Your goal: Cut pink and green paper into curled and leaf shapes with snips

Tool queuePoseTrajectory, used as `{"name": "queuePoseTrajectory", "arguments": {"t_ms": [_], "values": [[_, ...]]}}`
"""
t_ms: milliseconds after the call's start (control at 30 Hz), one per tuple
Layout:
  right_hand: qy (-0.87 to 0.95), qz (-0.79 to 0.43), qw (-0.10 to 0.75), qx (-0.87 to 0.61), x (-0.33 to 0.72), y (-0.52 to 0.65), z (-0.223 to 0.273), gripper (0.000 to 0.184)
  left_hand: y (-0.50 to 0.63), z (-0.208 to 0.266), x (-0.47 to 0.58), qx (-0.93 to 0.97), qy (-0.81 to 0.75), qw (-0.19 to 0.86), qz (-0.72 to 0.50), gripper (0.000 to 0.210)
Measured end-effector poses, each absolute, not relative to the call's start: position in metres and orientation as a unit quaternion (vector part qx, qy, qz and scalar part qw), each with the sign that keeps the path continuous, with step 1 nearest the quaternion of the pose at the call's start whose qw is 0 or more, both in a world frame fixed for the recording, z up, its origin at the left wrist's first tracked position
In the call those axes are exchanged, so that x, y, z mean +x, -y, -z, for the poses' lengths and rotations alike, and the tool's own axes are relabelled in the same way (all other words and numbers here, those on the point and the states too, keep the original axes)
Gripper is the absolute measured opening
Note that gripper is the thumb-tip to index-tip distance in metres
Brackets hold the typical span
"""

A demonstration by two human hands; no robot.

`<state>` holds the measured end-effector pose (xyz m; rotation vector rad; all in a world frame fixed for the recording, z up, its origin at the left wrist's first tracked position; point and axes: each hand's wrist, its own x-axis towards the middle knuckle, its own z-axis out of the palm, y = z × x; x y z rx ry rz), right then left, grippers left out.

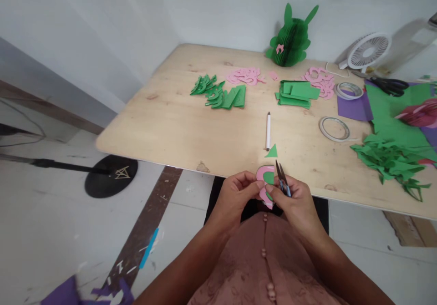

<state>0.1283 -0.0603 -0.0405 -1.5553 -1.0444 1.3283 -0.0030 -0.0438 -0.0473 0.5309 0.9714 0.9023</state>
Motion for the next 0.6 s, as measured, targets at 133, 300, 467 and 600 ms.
{"name": "queuePoseTrajectory", "arguments": {"t_ms": [133,300,467,600], "values": [[0.411,-0.526,0.413,-0.620,0.128,0.061,0.041,0.020,0.044,0.045,-0.002,0.234,-0.449,0.754,-0.418,0.017],[0.406,-0.548,0.408,-0.607,0.128,0.061,0.040,0.018,0.045,0.047,-0.002,0.245,-0.448,0.750,-0.421,0.016],[0.418,-0.571,0.400,-0.583,0.134,0.062,0.037,0.020,0.042,0.046,-0.005,0.250,-0.457,0.738,-0.429,0.015],[0.441,-0.583,0.394,-0.557,0.149,0.069,0.039,0.036,0.038,0.042,-0.009,0.251,-0.462,0.733,-0.431,0.015]]}}
